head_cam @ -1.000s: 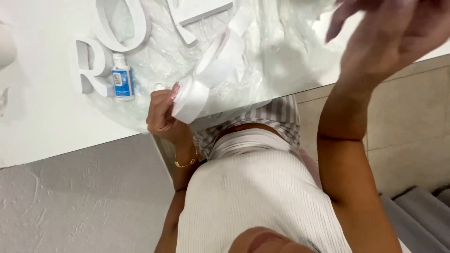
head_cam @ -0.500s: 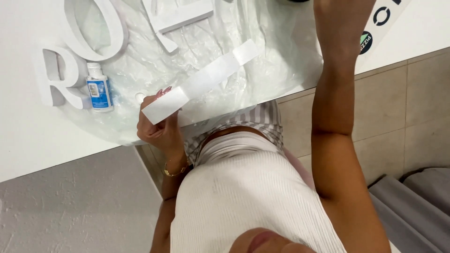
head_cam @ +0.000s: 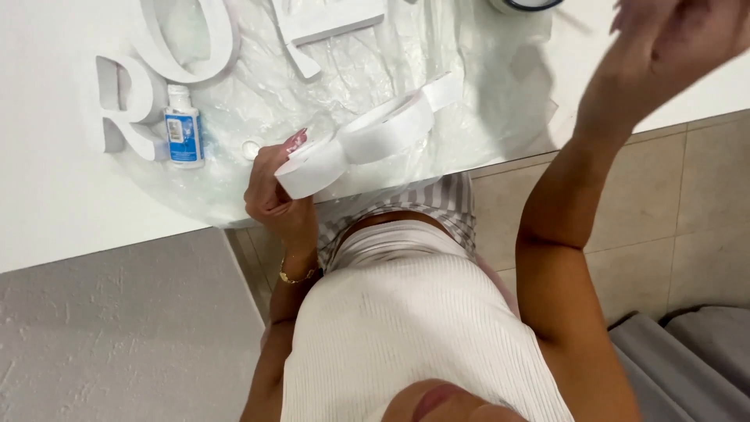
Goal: Painting decorative foam letters with white paint using a brush.
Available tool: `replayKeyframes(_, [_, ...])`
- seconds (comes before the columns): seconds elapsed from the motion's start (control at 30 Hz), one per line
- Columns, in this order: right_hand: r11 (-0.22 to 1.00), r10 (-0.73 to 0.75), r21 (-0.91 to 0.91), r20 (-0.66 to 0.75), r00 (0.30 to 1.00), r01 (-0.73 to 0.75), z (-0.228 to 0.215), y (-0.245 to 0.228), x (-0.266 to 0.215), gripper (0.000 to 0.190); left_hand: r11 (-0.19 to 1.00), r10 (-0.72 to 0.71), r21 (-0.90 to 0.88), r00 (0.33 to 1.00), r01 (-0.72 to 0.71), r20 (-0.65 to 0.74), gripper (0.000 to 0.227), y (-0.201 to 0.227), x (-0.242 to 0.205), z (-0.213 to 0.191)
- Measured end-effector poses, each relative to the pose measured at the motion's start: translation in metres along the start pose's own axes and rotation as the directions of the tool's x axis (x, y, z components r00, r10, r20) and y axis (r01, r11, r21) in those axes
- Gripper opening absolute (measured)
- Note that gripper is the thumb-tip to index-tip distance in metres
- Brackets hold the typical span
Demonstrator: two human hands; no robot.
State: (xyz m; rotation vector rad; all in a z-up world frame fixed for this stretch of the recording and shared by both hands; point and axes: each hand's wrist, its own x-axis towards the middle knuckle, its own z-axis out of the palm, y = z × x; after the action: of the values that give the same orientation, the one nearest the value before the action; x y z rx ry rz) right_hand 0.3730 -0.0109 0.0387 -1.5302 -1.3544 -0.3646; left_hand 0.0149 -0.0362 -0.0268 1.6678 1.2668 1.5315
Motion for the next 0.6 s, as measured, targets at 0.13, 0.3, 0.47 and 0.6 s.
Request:
replayKeyframes(0.13, [0.744, 0.197, 0.622, 0.146, 0.97, -0.245, -0.024, -0.053, -0.001, 0.022, 1.0, -0.009, 0.005, 0.999, 0.008, 0.038, 0.019, 0.003, 0.001, 0.001])
replayKeyframes(0.3, [0.618, 0.063, 0.727, 0.335, 0.94, -0.3, -0.033, -0.071, -0.019, 0.022, 0.999, 0.01, 0.049, 0.999, -0.012, 0.04, 0.018, 0.006, -0.002, 0.003])
replayKeyframes(0.47, [0.509, 0.088, 0.765, 0.409, 0.908, -0.394, -0.022, -0.077, -0.024, 0.021, 0.996, 0.028, 0.09, 1.0, -0.028, 0.004, 0.038, 0.0, -0.008, 0.001])
replayKeyframes(0.6, [0.536, 0.033, 0.759, 0.418, 0.908, -0.37, -0.016, -0.077, -0.023, 0.02, 0.993, 0.067, 0.096, 0.998, -0.068, 0.021, 0.033, -0.001, -0.008, 0.001])
